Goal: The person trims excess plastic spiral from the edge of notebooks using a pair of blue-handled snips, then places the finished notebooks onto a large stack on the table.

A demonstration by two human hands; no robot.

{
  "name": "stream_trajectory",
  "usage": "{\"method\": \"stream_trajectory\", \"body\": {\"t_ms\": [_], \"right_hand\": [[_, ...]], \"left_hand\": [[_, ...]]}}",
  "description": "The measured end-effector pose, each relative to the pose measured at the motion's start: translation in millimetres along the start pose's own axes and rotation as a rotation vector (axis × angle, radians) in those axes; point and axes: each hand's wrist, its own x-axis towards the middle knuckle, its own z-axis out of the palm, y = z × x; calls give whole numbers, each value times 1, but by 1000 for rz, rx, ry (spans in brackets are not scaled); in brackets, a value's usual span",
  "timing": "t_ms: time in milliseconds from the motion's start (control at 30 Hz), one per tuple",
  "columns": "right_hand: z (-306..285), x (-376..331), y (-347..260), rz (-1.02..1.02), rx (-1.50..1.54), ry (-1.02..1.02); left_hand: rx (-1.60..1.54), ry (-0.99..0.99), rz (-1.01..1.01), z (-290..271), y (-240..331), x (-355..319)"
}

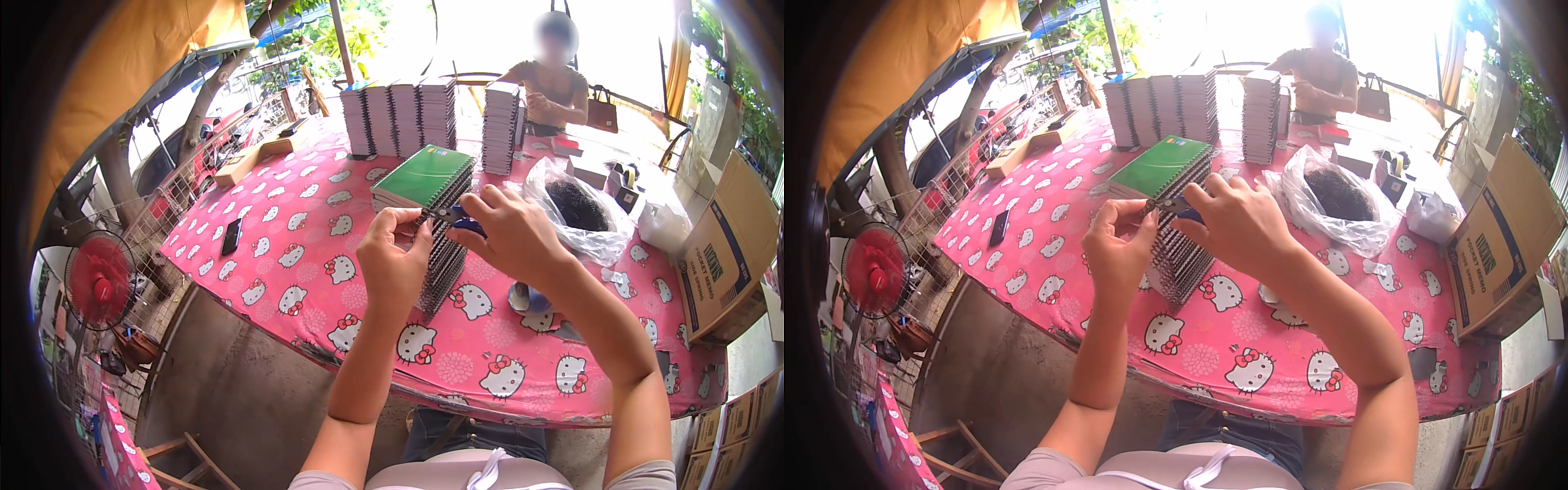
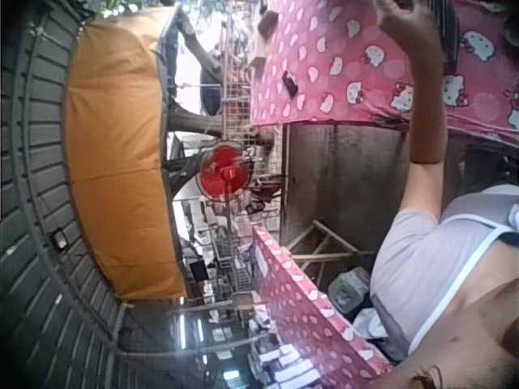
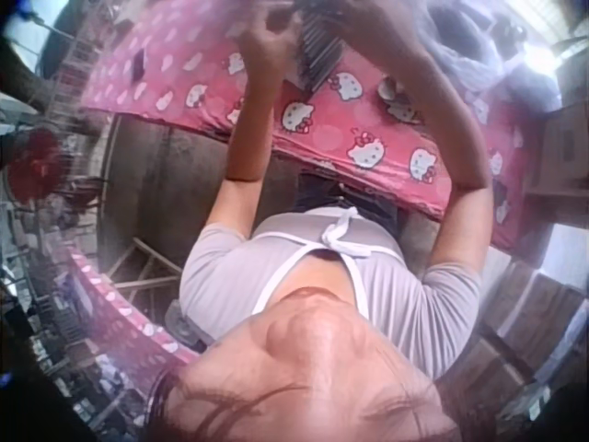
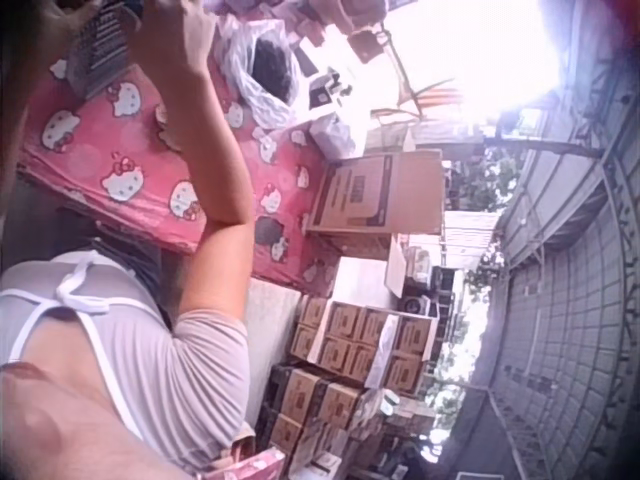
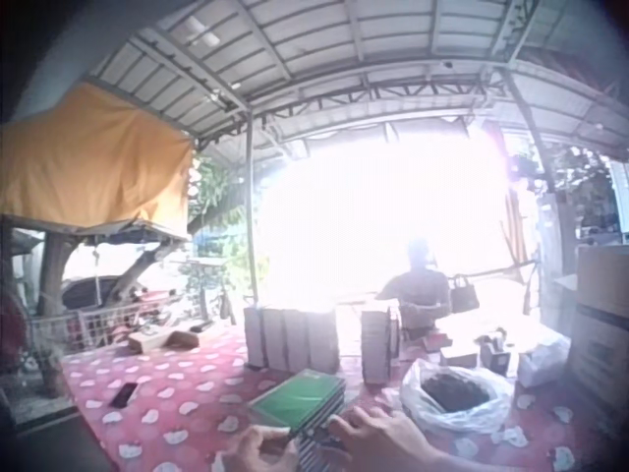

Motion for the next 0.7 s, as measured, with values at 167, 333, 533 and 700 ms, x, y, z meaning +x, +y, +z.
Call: {"method": "stream_trajectory", "body": {"t_ms": [167,333,533,700], "right_hand": [[-4,2,9,20,-63,51],[-8,4,-4,192,-4,-206],[12,-17,0,137,-91,85],[11,-10,-10,197,-79,14]], "left_hand": [[-97,-62,-55,-6,4,0],[-31,-78,-46,-9,4,4],[-30,-81,-133,-11,7,5],[2,-104,-120,-8,12,3]]}}
